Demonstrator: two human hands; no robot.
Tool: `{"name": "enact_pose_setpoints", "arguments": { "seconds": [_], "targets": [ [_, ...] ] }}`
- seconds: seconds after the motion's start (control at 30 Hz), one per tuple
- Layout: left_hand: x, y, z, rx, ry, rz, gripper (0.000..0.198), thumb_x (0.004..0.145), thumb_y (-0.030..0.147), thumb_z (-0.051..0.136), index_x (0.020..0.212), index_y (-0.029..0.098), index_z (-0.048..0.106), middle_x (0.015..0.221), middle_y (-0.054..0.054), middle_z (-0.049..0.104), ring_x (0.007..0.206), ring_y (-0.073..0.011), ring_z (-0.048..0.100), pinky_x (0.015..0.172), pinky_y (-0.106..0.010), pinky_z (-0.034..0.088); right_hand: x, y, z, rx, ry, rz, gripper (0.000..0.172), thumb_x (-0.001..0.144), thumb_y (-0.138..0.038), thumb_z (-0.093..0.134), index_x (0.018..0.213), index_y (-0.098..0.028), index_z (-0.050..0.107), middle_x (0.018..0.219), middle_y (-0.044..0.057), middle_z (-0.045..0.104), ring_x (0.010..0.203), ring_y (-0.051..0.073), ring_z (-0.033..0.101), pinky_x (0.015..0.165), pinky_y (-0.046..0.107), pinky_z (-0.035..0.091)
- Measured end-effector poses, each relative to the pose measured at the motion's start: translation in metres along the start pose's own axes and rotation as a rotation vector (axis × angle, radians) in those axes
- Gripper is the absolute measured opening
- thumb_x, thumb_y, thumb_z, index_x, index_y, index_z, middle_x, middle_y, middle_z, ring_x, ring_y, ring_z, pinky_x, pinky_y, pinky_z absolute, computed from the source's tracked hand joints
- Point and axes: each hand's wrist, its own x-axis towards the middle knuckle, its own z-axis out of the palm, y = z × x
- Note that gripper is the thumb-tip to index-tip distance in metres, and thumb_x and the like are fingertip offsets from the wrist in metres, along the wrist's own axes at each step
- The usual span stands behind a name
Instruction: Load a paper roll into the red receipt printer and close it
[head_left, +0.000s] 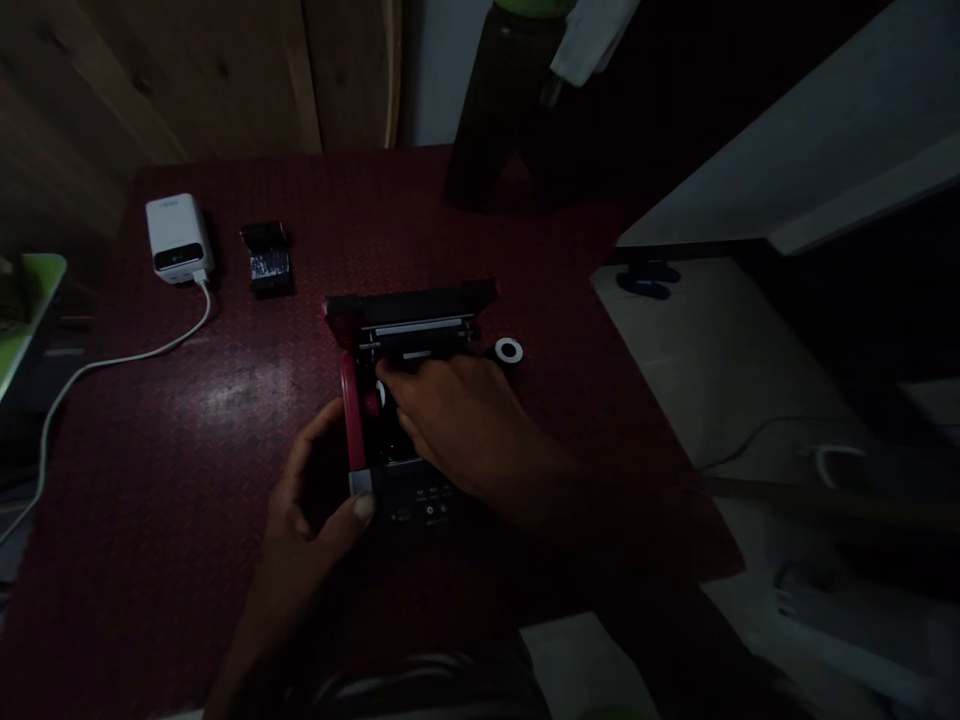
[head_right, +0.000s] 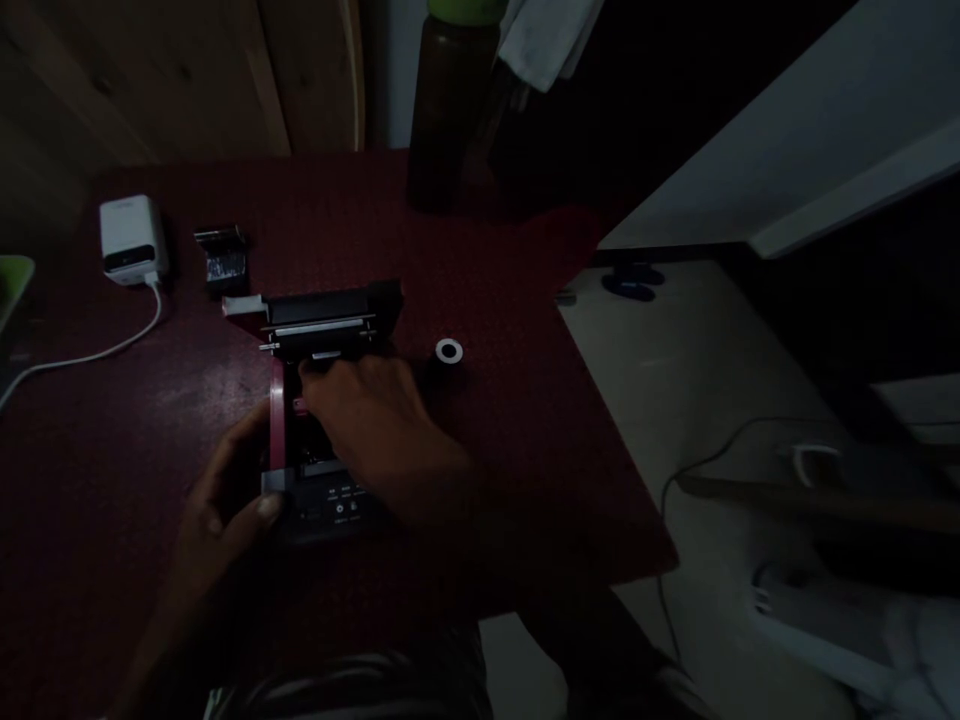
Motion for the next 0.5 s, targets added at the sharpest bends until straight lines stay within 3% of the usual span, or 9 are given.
{"name": "enact_pose_setpoints", "arguments": {
  "seconds": [0.23,0.37,0.5],
  "targets": [
    [-0.001,0.001,0.002,0.026,0.021,0.003,0.074,0.090,0.053,0.090,0.158,0.035,0.067,0.167,-0.004,0.066,0.161,-0.0354,0.055,0.129,-0.045,0.050,-0.013,-0.007,-0.006,-0.085,0.077,-0.089,0.031,0.111,-0.008,0.056,0.131,-0.017,0.078,0.115,0.014,0.086,0.110,0.030,0.080,0.087,0.039,0.058],
    [0.000,0.000,0.000,0.032,0.004,0.018,0.075,0.091,0.054,0.090,0.159,0.033,0.066,0.166,-0.006,0.067,0.160,-0.0370,0.057,0.127,-0.046,0.053,-0.040,0.004,-0.002,-0.023,0.353,-0.177,0.024,0.104,-0.004,0.062,0.119,-0.014,0.079,0.109,0.013,0.085,0.110,0.029,0.077,0.088,0.040,0.059],
    [-0.001,0.001,-0.003,0.079,0.000,-0.005,0.074,0.092,0.055,0.088,0.160,0.037,0.066,0.165,-0.004,0.068,0.157,-0.0364,0.060,0.121,-0.044,0.058,-0.087,0.037,0.000,0.354,0.629,-0.183,0.020,0.099,-0.014,0.076,0.117,-0.023,0.077,0.108,0.003,0.085,0.100,0.024,0.079,0.089,0.037,0.063]
  ]
}}
